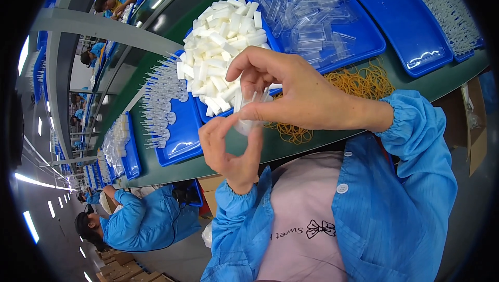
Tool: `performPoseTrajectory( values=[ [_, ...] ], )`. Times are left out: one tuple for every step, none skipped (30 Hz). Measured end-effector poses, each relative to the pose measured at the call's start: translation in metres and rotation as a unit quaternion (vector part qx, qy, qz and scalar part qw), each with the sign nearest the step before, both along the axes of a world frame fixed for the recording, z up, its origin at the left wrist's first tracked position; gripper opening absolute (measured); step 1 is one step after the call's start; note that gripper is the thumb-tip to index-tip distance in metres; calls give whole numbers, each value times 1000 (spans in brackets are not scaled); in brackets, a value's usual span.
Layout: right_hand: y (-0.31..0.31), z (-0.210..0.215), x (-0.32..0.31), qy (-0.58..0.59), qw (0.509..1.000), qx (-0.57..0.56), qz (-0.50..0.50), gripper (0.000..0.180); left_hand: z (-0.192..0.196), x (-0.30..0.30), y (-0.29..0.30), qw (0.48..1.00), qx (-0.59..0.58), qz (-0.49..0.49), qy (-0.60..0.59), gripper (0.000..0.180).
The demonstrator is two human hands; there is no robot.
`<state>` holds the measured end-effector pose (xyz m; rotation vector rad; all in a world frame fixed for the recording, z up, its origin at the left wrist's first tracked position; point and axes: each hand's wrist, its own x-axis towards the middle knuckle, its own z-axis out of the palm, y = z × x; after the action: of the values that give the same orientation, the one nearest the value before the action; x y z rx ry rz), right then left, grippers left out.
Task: The person assembles plastic filter components by hand, securing them with rubber bands.
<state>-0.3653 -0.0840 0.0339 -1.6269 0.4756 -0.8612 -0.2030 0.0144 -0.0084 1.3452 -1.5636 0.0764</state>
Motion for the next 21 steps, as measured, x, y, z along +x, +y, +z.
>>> performPoseTrajectory(
  values=[
    [0,-1,0,0,1000,1,0,39,-3,2,-3,999,-5,21,-35,42],
    [1,-3,0,-1,1000,-26,-11,34,-3,3,-4,999,-24,25,-31,41],
    [1,-5,0,-3,998,-53,-22,31,-2,4,-5,999,-23,25,-31,41],
    [2,-5,0,-3,998,-51,-20,31,1,4,-5,999,-19,20,-33,41],
    [3,-5,-1,-10,999,-41,-20,27,3,4,-4,999,-16,14,-35,40],
    [4,-4,-2,-17,999,-30,-20,24,4,4,-4,999,-14,15,-34,40],
    [5,-2,-3,-17,999,-29,-17,24,4,3,-4,999,-15,12,-27,40],
    [6,1,-5,4,998,-66,-19,24,5,3,-3,1000,-16,9,-19,40],
    [6,3,-6,25,994,-104,-21,24,4,3,-1,1000,-15,12,-20,40],
    [6,4,-7,24,994,-103,-20,24,3,3,0,999,-18,11,-28,40],
    [6,5,-9,29,996,-82,-4,24,3,3,2,999,-22,10,-36,41],
    [6,5,-10,33,997,-62,13,25,3,3,3,999,-21,11,-37,41],
    [6,4,-11,33,998,-61,12,25,4,4,3,999,-14,2,-28,41],
    [5,1,-11,5,1000,14,23,25,5,4,4,1000,-8,-7,-20,41],
    [5,-1,-11,-22,995,89,33,25,6,3,3,1000,-8,-7,-20,41],
    [6,-3,-11,-22,995,89,35,25,8,3,3,1000,-3,-4,-10,41],
    [7,-4,-10,-29,995,87,25,25,10,2,4,1000,2,-1,-1,40],
    [9,-5,-10,-35,996,86,15,26,11,2,3,1000,2,1,-1,40],
    [11,-6,-9,-35,996,85,16,26,12,2,1,1000,5,-2,7,38],
    [13,-6,-9,-34,998,44,0,27,12,2,0,1000,8,-4,16,36],
    [14,-7,-9,-32,999,2,-15,29,12,2,0,1000,7,-3,16,36]
  ],
)
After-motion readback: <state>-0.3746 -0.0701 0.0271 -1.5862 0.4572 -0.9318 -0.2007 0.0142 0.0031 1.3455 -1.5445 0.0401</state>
